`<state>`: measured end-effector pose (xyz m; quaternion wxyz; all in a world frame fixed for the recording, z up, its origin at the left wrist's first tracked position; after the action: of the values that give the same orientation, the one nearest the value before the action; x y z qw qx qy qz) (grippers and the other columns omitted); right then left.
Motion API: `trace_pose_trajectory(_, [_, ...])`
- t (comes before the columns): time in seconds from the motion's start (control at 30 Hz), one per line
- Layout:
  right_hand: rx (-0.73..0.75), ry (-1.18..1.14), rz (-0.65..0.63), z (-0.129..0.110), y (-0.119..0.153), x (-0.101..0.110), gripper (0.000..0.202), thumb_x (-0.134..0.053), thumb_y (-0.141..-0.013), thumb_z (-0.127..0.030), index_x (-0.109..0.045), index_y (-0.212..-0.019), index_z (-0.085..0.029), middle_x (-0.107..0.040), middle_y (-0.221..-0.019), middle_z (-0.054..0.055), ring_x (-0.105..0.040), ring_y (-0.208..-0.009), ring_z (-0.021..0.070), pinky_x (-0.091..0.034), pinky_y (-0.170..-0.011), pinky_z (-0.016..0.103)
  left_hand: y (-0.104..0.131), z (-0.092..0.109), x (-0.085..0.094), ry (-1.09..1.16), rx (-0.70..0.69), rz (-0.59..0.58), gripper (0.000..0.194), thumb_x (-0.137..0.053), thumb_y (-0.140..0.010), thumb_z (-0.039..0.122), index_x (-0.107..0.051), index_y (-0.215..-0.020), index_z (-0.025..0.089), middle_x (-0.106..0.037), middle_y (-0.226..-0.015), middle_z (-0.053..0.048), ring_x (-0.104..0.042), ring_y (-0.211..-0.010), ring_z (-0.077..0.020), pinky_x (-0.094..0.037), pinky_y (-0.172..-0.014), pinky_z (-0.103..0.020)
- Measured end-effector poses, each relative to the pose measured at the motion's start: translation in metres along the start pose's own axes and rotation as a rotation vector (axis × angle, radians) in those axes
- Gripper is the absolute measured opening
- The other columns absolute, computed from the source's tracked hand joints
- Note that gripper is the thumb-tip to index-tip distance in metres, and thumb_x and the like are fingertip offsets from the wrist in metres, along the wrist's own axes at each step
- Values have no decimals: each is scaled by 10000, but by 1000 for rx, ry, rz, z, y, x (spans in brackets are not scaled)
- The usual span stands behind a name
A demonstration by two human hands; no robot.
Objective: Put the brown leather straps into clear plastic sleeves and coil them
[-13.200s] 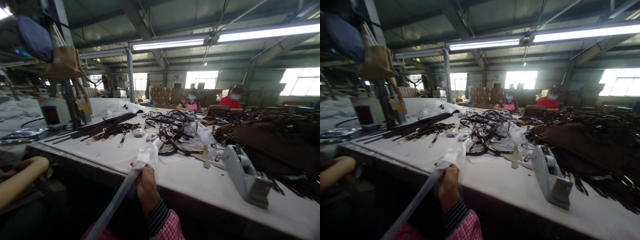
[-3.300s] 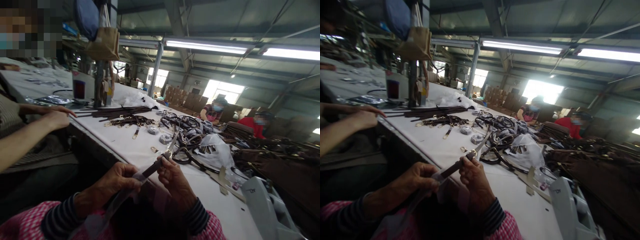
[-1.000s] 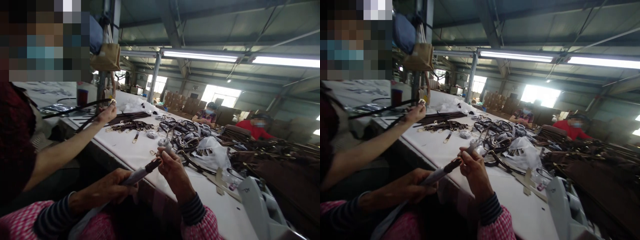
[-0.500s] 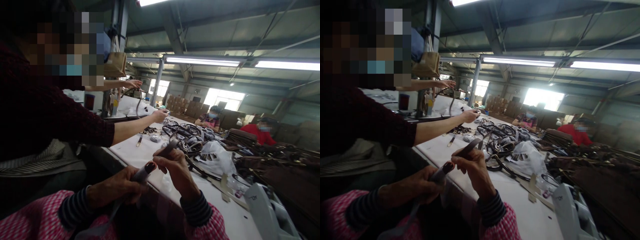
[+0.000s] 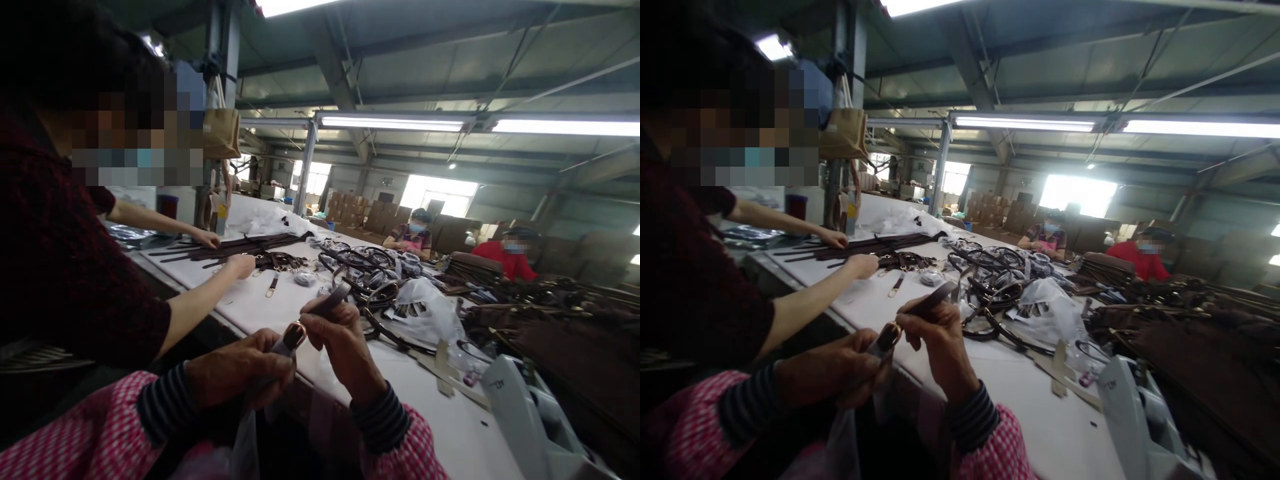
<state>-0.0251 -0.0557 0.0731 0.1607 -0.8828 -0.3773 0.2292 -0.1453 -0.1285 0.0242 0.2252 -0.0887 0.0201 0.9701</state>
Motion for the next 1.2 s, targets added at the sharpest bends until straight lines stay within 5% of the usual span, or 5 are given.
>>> trace_pose_trajectory(0.2, [-70, -36, -152, -4, 2, -8, 93, -851, -749, -198, -778, -770, -145, -580, -597, -21, -428, -513, 78, -269, -479, 238, -10, 1, -16, 47, -70, -95, 438, -807, -775, 544, -654, -691, 142, -543, -476, 17, -404, -381, -78, -269, -392, -214])
trace_pose_trajectory(0.43, [-39, 67, 107, 4, 10, 0, 84, -833, -735, -209, -777, -710, -151, -577, -576, -22, -431, -537, 82, -300, -511, 235, -15, 8, 6, -278, -134, 369, 276, -881, -689, 292, -668, -811, 164, -570, -591, 66, -475, -528, -92, -373, -513, -203])
trace_pose_trajectory(0.67, [29, 55, 269, 6, 13, 1, 101, -808, -750, -222, -742, -716, -154, -532, -552, -39, -381, -509, 75, -292, -497, 234, -2, 7, 22, -502, -126, 347, 446, -922, -678, 268, -693, -1058, 226, -687, -1017, 13, -611, -965, -202, -483, -807, -261])
trace_pose_trajectory(1.0, [-43, -3, 184, 24, 11, 0, 139, -878, -675, -246, -776, -720, -162, -595, -571, -25, -410, -509, 80, -287, -488, 238, 1, -27, 28, -373, -37, 370, 418, -857, -730, 492, -602, -685, 164, -506, -523, 55, -392, -480, -87, -274, -475, -217])
trace_pose_trajectory(1.2, [-113, 73, 0, 11, 16, 0, 145, -893, -685, -272, -800, -719, -167, -611, -621, -18, -439, -559, 91, -303, -514, 242, 6, -22, 12, -231, 33, 155, 392, -806, -718, 484, -595, -632, 165, -532, -477, 33, -372, -394, -70, -248, -405, -206])
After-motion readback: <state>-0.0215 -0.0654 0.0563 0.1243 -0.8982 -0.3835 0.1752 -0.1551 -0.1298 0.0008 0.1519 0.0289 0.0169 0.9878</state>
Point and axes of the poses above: each hand's wrist, its own y-axis away from the middle knuckle, its own x-axis out of the back of the hand, z = x × y, the point moved 5 cm from there along -y, towards the middle knuckle
